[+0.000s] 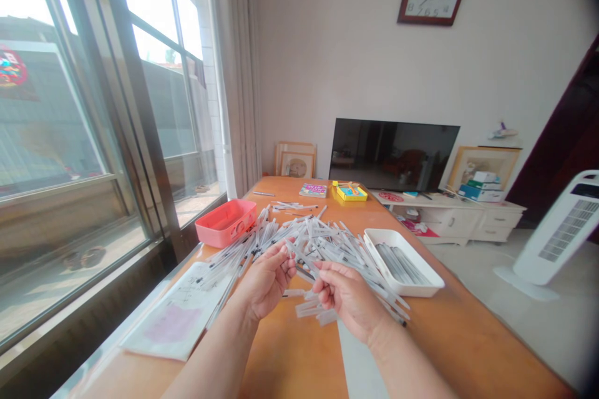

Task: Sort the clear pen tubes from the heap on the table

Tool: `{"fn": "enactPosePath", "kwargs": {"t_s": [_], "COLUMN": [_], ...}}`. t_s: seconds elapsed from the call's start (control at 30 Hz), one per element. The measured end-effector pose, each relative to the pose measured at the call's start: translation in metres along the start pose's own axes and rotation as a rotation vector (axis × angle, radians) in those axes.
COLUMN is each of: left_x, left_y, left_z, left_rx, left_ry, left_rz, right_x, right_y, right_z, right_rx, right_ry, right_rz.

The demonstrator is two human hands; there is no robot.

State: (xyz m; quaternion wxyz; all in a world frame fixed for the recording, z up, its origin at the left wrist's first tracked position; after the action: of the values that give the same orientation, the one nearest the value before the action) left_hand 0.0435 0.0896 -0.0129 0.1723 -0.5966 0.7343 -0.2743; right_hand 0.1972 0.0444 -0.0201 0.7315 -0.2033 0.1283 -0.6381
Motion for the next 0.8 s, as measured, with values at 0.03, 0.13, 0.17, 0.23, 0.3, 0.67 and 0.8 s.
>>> {"fn": "enactPosePath", "kwargs": {"t_s": [0.03,0.13,0.17,0.23,0.3,0.67,0.8], "left_x": [-0.001,-0.006,-0.008,-0.010,-0.012,-0.009,-0.008], "left_y": [0.002,0.014,0.020,0.031,0.038,0.034,0.030], "left_z": [-0.001,-0.003,-0.004,-0.006,-0.007,-0.010,-0.009], "left_rx": [0.006,0.043,0.057,0.079,0.089,-0.014,-0.083], "left_ry": [-0.010,-0.056,-0.070,-0.091,-0.116,-0.211,-0.219], "left_rz": [-0.005,-0.090,-0.136,-0.218,-0.266,-0.204,-0.195], "right_x": [0.000,0.001,0.001,0.003,0.004,0.002,0.000], "right_y": [0.000,0.001,0.002,0.001,0.000,0.003,0.001], "right_z": [0.001,0.005,0.007,0.009,0.010,0.006,0.004], "right_rx": [-0.005,0.009,0.029,0.091,0.167,0.274,0.287], "right_ry": [0.006,0.031,0.037,0.044,0.047,0.066,0.076], "right_rz": [-0.005,-0.021,-0.027,-0.031,-0.034,-0.073,-0.050]}}
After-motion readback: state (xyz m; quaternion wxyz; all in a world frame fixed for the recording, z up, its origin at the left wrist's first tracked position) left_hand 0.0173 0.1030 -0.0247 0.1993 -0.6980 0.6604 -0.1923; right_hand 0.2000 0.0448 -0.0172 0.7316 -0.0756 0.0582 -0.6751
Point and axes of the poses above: each hand's wrist, its own x-axis away from the middle knuckle, its own y-axis out of the back of the hand, z = x × y, the point moved 8 cm from there along -x, towards the middle knuckle, and after that the axes turned 4 degrees about -x, right-handed, at the moved point
